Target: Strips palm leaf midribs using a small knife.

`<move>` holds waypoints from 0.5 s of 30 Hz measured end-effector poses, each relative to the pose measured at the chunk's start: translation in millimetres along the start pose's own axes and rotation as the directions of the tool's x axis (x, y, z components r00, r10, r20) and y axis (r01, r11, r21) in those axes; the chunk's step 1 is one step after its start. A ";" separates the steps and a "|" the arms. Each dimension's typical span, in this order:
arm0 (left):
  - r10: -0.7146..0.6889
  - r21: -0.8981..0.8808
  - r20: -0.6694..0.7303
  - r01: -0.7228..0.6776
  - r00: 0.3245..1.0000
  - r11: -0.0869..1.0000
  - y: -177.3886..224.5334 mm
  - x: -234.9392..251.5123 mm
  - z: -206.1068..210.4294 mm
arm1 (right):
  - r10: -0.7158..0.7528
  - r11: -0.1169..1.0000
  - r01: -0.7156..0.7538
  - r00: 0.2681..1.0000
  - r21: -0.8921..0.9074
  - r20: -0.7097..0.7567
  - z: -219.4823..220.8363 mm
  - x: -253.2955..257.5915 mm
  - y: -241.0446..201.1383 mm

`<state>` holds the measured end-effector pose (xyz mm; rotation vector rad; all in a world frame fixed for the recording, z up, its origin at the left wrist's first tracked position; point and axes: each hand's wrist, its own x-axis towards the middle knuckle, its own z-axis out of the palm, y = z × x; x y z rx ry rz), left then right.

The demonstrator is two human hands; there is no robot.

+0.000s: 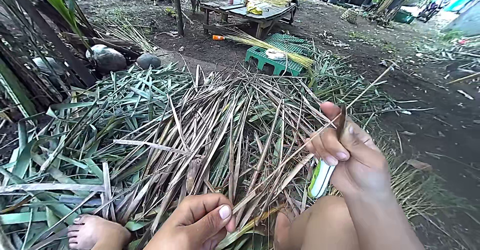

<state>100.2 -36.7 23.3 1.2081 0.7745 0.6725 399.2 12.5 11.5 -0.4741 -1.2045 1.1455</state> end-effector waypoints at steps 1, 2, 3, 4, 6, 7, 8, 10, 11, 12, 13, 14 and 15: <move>-0.012 0.005 -0.014 0.012 1.000 1.000 0.7 0.4 0.3 | 0.017 1.000 -0.016 0.999 -0.023 0.051 0.1 -1.3 0.8; -0.022 0.005 -0.021 0.022 1.000 1.000 1.1 1.6 1.0 | 0.065 0.996 -0.055 0.987 -0.077 0.146 2.5 -4.4 3.2; -0.030 0.004 -0.018 0.030 0.999 1.000 1.3 3.1 1.8 | 0.124 0.986 -0.090 0.956 -0.137 0.264 7.9 -8.3 7.2; -0.030 0.010 -0.009 0.030 1.000 0.999 1.2 4.6 2.6 | 0.177 0.976 -0.114 0.908 -0.184 0.380 16.3 -12.1 12.5; -0.006 0.038 0.027 0.005 1.000 0.999 -0.6 7.1 3.9 | 0.228 0.970 -0.152 0.833 -0.188 0.505 33.8 -18.6 23.1; 0.015 0.066 0.040 -0.017 0.999 0.998 -1.6 7.5 4.2 | 0.214 0.975 -0.156 0.843 -0.157 0.493 38.8 -21.2 26.8; 0.037 0.100 0.046 -0.042 0.998 0.994 -2.7 7.4 3.9 | 0.187 0.981 -0.139 0.876 -0.138 0.444 39.7 -22.3 28.4; 0.074 0.162 0.048 -0.080 0.996 0.984 -5.8 7.2 1.4 | 0.122 0.987 -0.089 0.957 -0.133 0.264 32.3 -20.1 25.6; 0.088 0.187 0.045 -0.095 0.995 0.978 -7.6 7.7 -0.4 | 0.092 0.989 -0.072 0.982 -0.127 0.164 27.3 -16.9 22.9; 0.101 0.211 0.036 -0.106 0.994 0.972 -9.2 8.2 -2.2 | 0.066 0.993 -0.058 0.995 -0.101 0.075 23.4 -13.9 20.9; 0.117 0.242 0.018 -0.118 0.993 0.963 -10.8 8.7 -3.2 | 0.049 0.997 -0.048 0.999 -0.066 0.015 21.2 -11.7 20.0; 0.141 0.282 -0.003 -0.134 0.990 0.950 -12.5 9.4 -3.4 | 0.047 0.998 -0.048 0.999 -0.047 -0.007 21.0 -11.5 20.3; 0.169 0.326 -0.030 -0.150 0.985 0.933 -14.0 10.2 -2.2 | 0.061 0.997 -0.060 0.998 -0.052 0.006 22.8 -12.7 21.5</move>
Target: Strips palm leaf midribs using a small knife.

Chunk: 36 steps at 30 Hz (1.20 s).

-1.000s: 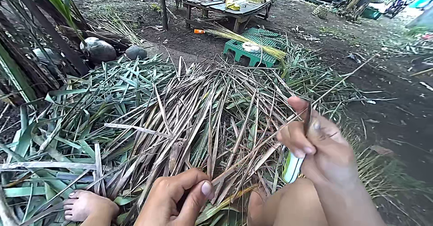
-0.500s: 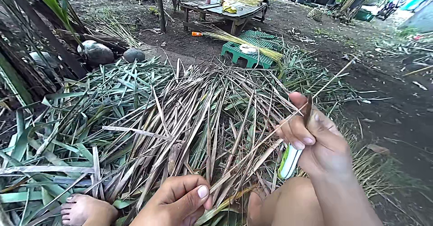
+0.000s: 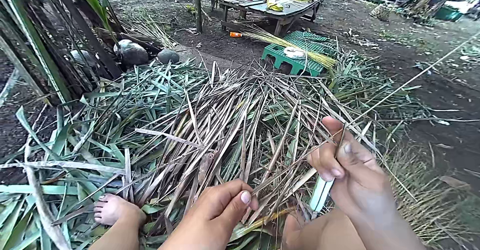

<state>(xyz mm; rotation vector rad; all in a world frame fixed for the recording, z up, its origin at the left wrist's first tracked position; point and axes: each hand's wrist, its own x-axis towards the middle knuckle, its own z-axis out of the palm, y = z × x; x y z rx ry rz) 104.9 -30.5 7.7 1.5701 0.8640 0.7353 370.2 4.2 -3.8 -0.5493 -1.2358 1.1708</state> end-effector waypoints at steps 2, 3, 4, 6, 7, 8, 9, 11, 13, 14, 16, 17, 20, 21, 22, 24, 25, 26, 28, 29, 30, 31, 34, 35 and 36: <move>0.070 0.124 -0.084 -0.059 0.994 0.991 -1.7 0.8 4.8 | 0.050 0.997 -0.044 0.993 -0.060 0.111 7.2 -5.5 5.4; 0.129 0.210 -0.124 -0.101 0.984 0.973 -2.3 1.3 6.9 | 0.073 0.993 -0.054 0.978 -0.103 0.193 11.9 -9.1 9.4; 0.201 0.308 -0.159 -0.145 0.967 0.940 -3.0 1.9 8.9 | 0.106 0.987 -0.069 0.956 -0.142 0.273 18.0 -12.7 12.8; 0.343 0.517 -0.196 -0.200 0.919 0.832 -4.1 3.3 12.4 | 0.206 0.973 -0.145 0.902 -0.182 0.381 33.1 -20.0 14.5; 0.394 0.606 -0.203 -0.201 0.896 0.769 -4.1 3.5 14.4 | 0.254 0.964 -0.197 0.882 -0.178 0.397 40.0 -22.8 14.0; 0.436 0.680 -0.207 -0.192 0.876 0.707 -4.2 3.2 16.8 | 0.282 0.958 -0.238 0.873 -0.159 0.397 45.5 -24.9 13.7; 0.475 0.739 -0.206 -0.182 0.855 0.649 -4.7 3.2 18.7 | 0.297 0.955 -0.261 0.872 -0.144 0.389 49.3 -25.9 13.5; 0.550 0.817 -0.195 -0.176 0.812 0.550 -7.4 4.3 19.2 | 0.283 0.959 -0.255 0.889 -0.126 0.359 53.7 -27.3 14.4; 0.613 0.864 -0.166 -0.186 0.772 0.467 -9.7 5.2 17.3 | 0.238 0.971 -0.214 0.913 -0.107 0.332 57.4 -28.7 17.2; 0.637 0.879 -0.146 -0.196 0.757 0.435 -9.7 5.0 16.4 | 0.213 0.976 -0.190 0.922 -0.104 0.322 58.9 -29.1 18.3; 0.670 0.903 -0.113 -0.206 0.733 0.377 -8.8 3.9 15.6 | 0.191 0.980 -0.164 0.935 -0.112 0.298 61.2 -29.1 18.4; 0.686 0.917 -0.098 -0.203 0.721 0.344 -8.0 3.9 15.8 | 0.195 0.979 -0.167 0.941 -0.120 0.278 62.6 -29.4 17.6; 0.736 0.955 -0.050 -0.183 0.676 0.232 -5.9 5.5 16.9 | 0.217 0.975 -0.199 0.952 -0.100 0.217 64.0 -30.1 16.2; 0.752 0.965 -0.027 -0.177 0.659 0.191 -5.9 6.3 17.4 | 0.227 0.973 -0.213 0.953 -0.087 0.202 63.2 -30.0 16.2; 0.765 0.973 -0.002 -0.175 0.644 0.151 -6.0 7.3 17.7 | 0.236 0.971 -0.227 0.954 -0.070 0.183 62.7 -29.8 16.5; 0.782 0.980 0.033 -0.174 0.622 0.096 -7.3 9.2 17.9 | 0.258 0.966 -0.256 0.956 -0.029 0.140 64.5 -29.9 17.5; 0.790 0.982 0.039 -0.171 0.612 0.084 -8.7 10.5 17.5 | 0.266 0.964 -0.267 0.957 -0.002 0.120 66.5 -30.1 18.7; 0.794 0.982 0.032 -0.167 0.607 0.089 -10.3 11.8 16.7 | 0.269 0.962 -0.272 0.957 0.014 0.108 68.1 -30.3 20.1; 0.774 0.974 -0.017 -0.165 0.633 0.156 -11.5 12.3 14.3 | 0.253 0.968 -0.252 0.962 -0.018 0.104 69.8 -29.6 22.6; 0.753 0.960 -0.050 -0.176 0.656 0.217 -10.7 11.8 13.1 | 0.234 0.972 -0.231 0.966 -0.044 0.112 69.5 -28.8 23.1; 0.723 0.938 -0.083 -0.192 0.686 0.289 -9.3 10.5 12.3 | 0.215 0.976 -0.207 0.969 -0.069 0.120 68.8 -28.1 23.3; 0.690 0.912 -0.110 -0.203 0.716 0.357 -7.3 8.8 12.1 | 0.195 0.978 -0.184 0.972 -0.093 0.129 68.0 -27.5 23.3; 0.615 0.843 -0.156 -0.220 0.773 0.491 -2.0 5.3 12.9 | 0.150 0.981 -0.126 0.975 -0.150 0.162 65.2 -26.3 22.1; 0.598 0.820 -0.164 -0.228 0.785 0.524 -1.1 5.1 12.7 | 0.135 0.980 -0.107 0.977 -0.170 0.165 64.4 -25.8 21.8; 0.584 0.797 -0.170 -0.237 0.794 0.555 -1.0 5.0 11.7 | 0.123 0.977 -0.091 0.979 -0.193 0.161 62.6 -25.2 21.7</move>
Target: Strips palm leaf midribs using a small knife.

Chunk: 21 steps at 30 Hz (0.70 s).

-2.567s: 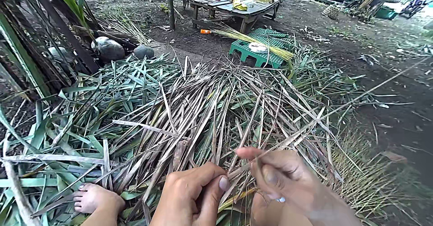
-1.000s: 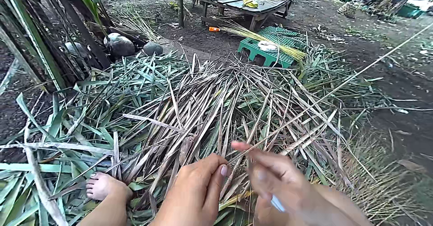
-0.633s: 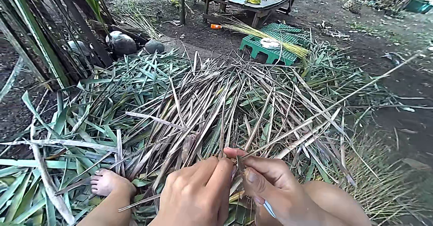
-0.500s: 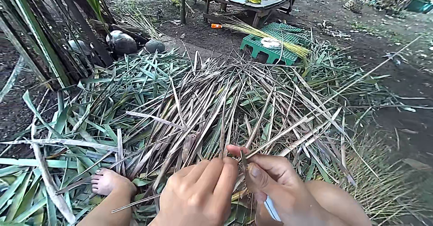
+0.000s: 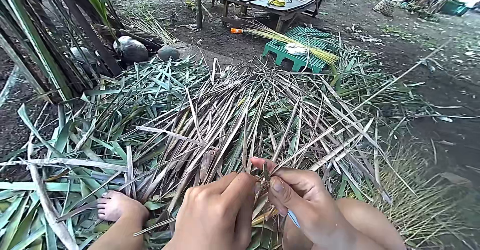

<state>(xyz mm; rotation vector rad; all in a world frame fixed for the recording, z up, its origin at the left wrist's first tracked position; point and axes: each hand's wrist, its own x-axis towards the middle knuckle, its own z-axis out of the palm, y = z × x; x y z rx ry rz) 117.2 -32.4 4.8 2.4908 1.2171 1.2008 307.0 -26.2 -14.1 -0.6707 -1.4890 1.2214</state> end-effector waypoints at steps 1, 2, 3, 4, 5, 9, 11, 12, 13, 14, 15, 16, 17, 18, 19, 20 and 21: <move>-0.018 -0.038 0.009 0.018 1.000 0.999 -1.6 -0.2 -1.2 | -0.005 1.000 0.005 1.000 -0.031 -0.022 -3.6 0.9 0.4; -0.044 -0.076 0.020 0.045 0.999 0.996 -3.3 -1.3 -3.7 | -0.007 0.998 0.002 0.998 -0.064 -0.069 -10.6 3.0 0.8; -0.077 -0.115 0.038 0.081 0.996 0.990 -4.5 -3.0 -7.8 | 0.000 0.997 -0.011 0.991 -0.080 -0.133 -22.6 6.8 0.5; -0.106 -0.141 0.058 0.113 0.993 0.984 -5.1 -4.7 -12.4 | 0.018 0.997 -0.031 0.983 -0.066 -0.184 -36.1 11.8 -1.8; -0.123 -0.143 0.071 0.132 0.990 0.981 -5.4 -6.0 -15.7 | 0.045 0.998 -0.055 0.979 -0.041 -0.200 -46.8 16.2 -4.9; -0.114 -0.067 0.024 0.116 0.993 0.991 -8.1 -6.6 -8.3 | 0.114 0.992 -0.119 0.988 0.049 0.100 -39.8 10.4 -6.4; -0.106 -0.059 0.027 0.107 0.994 0.992 -4.7 -6.3 -6.0 | 0.153 0.981 -0.181 0.949 0.077 0.275 -22.7 4.2 -4.4; -0.099 -0.053 0.029 0.100 0.995 0.994 -2.6 -6.7 -5.0 | 0.167 0.974 -0.206 0.936 0.097 0.309 -17.4 2.1 -2.8; -0.090 -0.042 0.028 0.091 0.996 0.995 -1.5 -7.2 -4.4 | 0.164 0.970 -0.209 0.940 0.123 0.300 -15.8 1.3 -1.2; -0.081 -0.035 0.022 0.082 0.996 0.996 -1.5 -7.0 -4.4 | 0.147 0.971 -0.189 0.953 0.143 0.264 -18.1 2.3 -0.8; -0.077 -0.028 0.017 0.077 0.997 0.997 -2.0 -6.3 -5.0 | 0.127 0.974 -0.161 0.971 0.160 0.203 -23.1 4.3 -1.6; -0.076 -0.021 0.015 0.076 0.997 0.997 -2.4 -5.7 -6.6 | 0.119 0.975 -0.140 0.985 0.173 0.123 -30.6 7.0 -3.6; -0.079 -0.015 0.012 0.079 0.997 0.997 -2.7 -5.6 -8.5 | 0.122 0.975 -0.125 0.992 0.184 0.028 -39.8 10.2 -6.1; -0.085 -0.009 0.011 0.085 0.996 0.996 -3.0 -5.9 -10.6 | 0.129 0.975 -0.113 0.989 0.193 -0.071 -49.6 14.1 -9.0; -0.092 -0.002 0.008 0.092 0.996 0.996 -3.9 -6.5 -11.7 | 0.132 0.975 -0.099 0.978 0.201 -0.158 -58.8 17.9 -11.6; -0.102 0.006 0.006 0.102 0.995 0.995 -5.1 -6.9 -11.6 | 0.129 0.977 -0.087 0.968 0.195 -0.217 -65.7 20.5 -13.8; -0.116 0.016 0.007 0.116 0.993 0.993 -6.6 -7.0 -10.2 | 0.122 0.978 -0.073 0.960 0.196 -0.253 -69.3 21.6 -15.5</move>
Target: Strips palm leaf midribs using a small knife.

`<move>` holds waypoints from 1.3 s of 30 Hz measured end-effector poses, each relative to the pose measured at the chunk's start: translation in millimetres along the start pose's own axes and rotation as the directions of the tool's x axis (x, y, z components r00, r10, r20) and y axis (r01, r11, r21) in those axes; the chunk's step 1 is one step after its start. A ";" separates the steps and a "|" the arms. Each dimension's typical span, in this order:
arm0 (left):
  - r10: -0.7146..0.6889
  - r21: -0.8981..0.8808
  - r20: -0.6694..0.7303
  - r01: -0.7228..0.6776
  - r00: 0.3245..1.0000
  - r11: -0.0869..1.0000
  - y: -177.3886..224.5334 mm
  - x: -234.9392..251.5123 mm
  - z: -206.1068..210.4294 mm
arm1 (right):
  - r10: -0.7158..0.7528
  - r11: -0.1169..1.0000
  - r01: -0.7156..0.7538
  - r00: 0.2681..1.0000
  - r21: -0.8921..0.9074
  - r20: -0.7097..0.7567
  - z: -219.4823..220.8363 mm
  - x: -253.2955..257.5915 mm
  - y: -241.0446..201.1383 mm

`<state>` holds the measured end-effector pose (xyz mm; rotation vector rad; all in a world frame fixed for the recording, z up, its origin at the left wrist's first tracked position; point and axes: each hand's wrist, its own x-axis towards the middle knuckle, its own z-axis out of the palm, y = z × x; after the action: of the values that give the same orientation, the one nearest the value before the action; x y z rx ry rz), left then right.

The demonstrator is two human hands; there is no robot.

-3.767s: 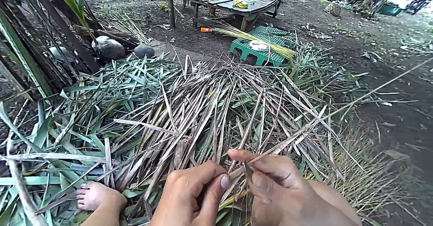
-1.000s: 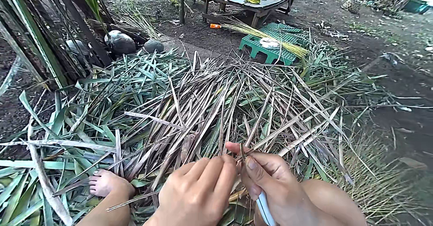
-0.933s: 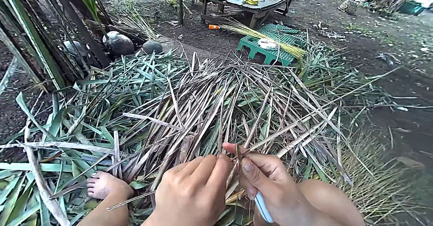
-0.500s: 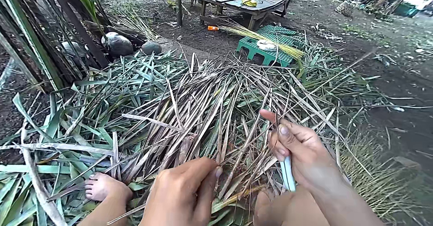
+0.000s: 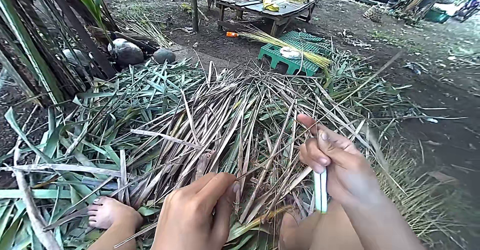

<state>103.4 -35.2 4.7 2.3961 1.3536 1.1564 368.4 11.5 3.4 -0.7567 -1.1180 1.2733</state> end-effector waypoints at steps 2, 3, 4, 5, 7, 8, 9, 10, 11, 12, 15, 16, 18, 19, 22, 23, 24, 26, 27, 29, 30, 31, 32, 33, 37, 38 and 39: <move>-0.034 0.008 0.006 0.034 0.999 0.999 -4.2 1.1 3.8 | -0.021 1.000 0.021 1.000 0.007 -0.016 0.7 -1.3 -1.0; -0.052 0.000 0.015 0.052 0.999 0.999 -6.0 1.5 4.7 | -0.035 0.999 0.035 0.999 0.000 -0.008 2.4 -3.1 0.3; -0.064 -0.017 0.026 0.064 0.998 0.998 -7.4 1.8 5.2 | -0.045 0.999 0.045 0.999 -0.016 0.019 4.2 -5.4 2.1; -0.070 -0.040 0.038 0.071 0.997 0.997 -8.5 2.2 5.8 | -0.050 0.998 0.053 0.996 -0.046 0.073 5.9 -8.6 4.6; -0.074 -0.116 0.049 0.079 0.996 0.990 -8.8 3.2 8.2 | -0.043 0.992 0.068 0.973 -0.104 0.227 12.0 -15.7 12.0; -0.074 -0.172 0.053 0.083 0.996 0.982 -8.4 3.4 9.7 | -0.030 0.989 0.073 0.949 -0.128 0.313 17.2 -19.2 15.6; -0.077 -0.229 0.061 0.089 0.995 0.969 -7.8 3.3 11.1 | -0.015 0.985 0.081 0.921 -0.153 0.390 23.7 -22.5 18.6; -0.081 -0.284 0.071 0.098 0.994 0.954 -6.9 3.3 12.5 | 0.006 0.981 0.080 0.896 -0.175 0.445 30.6 -25.7 20.6; -0.083 -0.334 0.088 0.108 0.993 0.937 -5.5 3.1 13.1 | 0.031 0.979 0.070 0.879 -0.193 0.476 36.8 -29.1 22.0; -0.080 -0.375 0.105 0.115 0.991 0.920 -3.1 2.9 12.9 | 0.045 0.978 0.063 0.868 -0.198 0.495 41.4 -31.8 23.5; -0.060 -0.453 0.140 0.118 0.988 0.884 4.6 3.0 10.7 | -0.013 0.974 0.130 0.849 -0.186 0.528 46.3 -33.4 29.1; -0.062 -0.467 0.146 0.124 0.987 0.875 6.4 2.8 9.8 | -0.043 0.970 0.159 0.855 -0.181 0.517 47.2 -33.7 30.3; -0.071 -0.492 0.161 0.142 0.984 0.859 8.3 2.9 7.5 | -0.095 0.965 0.202 0.863 -0.166 0.496 48.3 -33.7 31.8; -0.073 -0.507 0.169 0.150 0.983 0.849 8.2 3.2 6.6 | -0.120 0.963 0.221 0.865 -0.155 0.487 48.7 -33.2 32.5; -0.073 -0.526 0.172 0.154 0.982 0.836 6.8 5.0 6.8 | -0.146 0.959 0.239 0.876 -0.152 0.461 49.8 -32.2 32.5; -0.072 -0.529 0.170 0.153 0.983 0.835 6.5 5.9 7.1 | -0.146 0.957 0.243 0.876 -0.158 0.459 49.9 -31.6 32.0; -0.072 -0.531 0.169 0.153 0.983 0.834 6.6 7.0 7.2 | -0.147 0.955 0.245 0.878 -0.164 0.455 49.8 -31.0 31.2; -0.080 -0.533 0.166 0.158 0.983 0.832 6.4 8.5 7.4 | -0.164 0.947 0.263 0.890 -0.184 0.427 46.0 -28.9 28.8; -0.092 -0.529 0.167 0.168 0.982 0.832 4.9 7.9 6.9 | -0.184 0.940 0.274 0.909 -0.203 0.375 40.1 -26.4 27.0; -0.134 -0.518 0.180 0.210 0.975 0.829 -0.7 3.8 3.4 | -0.222 0.934 0.268 0.954 -0.237 0.202 21.0 -14.7 17.7; -0.150 -0.516 0.190 0.229 0.970 0.826 -2.8 2.7 1.9 | -0.236 0.931 0.272 0.957 -0.245 0.166 12.9 -9.1 13.2; -0.157 -0.517 0.195 0.238 0.968 0.822 -3.8 3.0 2.7 | -0.222 0.930 0.266 0.957 -0.255 0.187 10.3 -7.7 12.1; -0.159 -0.518 0.194 0.239 0.968 0.821 -3.8 3.8 5.6 | -0.187 0.936 0.251 0.949 -0.248 0.254 13.4 -10.3 14.1; -0.155 -0.521 0.191 0.234 0.969 0.821 -3.0 4.9 8.7 | -0.143 0.946 0.232 0.926 -0.225 0.350 19.8 -14.1 17.6; -0.142 -0.532 0.235 0.250 0.961 0.809 5.4 3.9 4.2 | -0.001 0.985 0.097 0.831 -0.144 0.556 43.4 -27.2 28.4; -0.143 -0.536 0.248 0.259 0.958 0.803 6.5 3.3 2.2 | -0.016 0.986 0.104 0.837 -0.132 0.547 42.1 -26.5 27.6; -0.147 -0.544 0.260 0.270 0.954 0.795 7.2 3.1 0.7 | -0.048 0.983 0.131 0.856 -0.127 0.515 38.4 -24.3 25.3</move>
<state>109.6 -36.8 9.4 1.8176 0.9853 1.0327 325.4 -12.8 -12.9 -0.4774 -1.6830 1.3548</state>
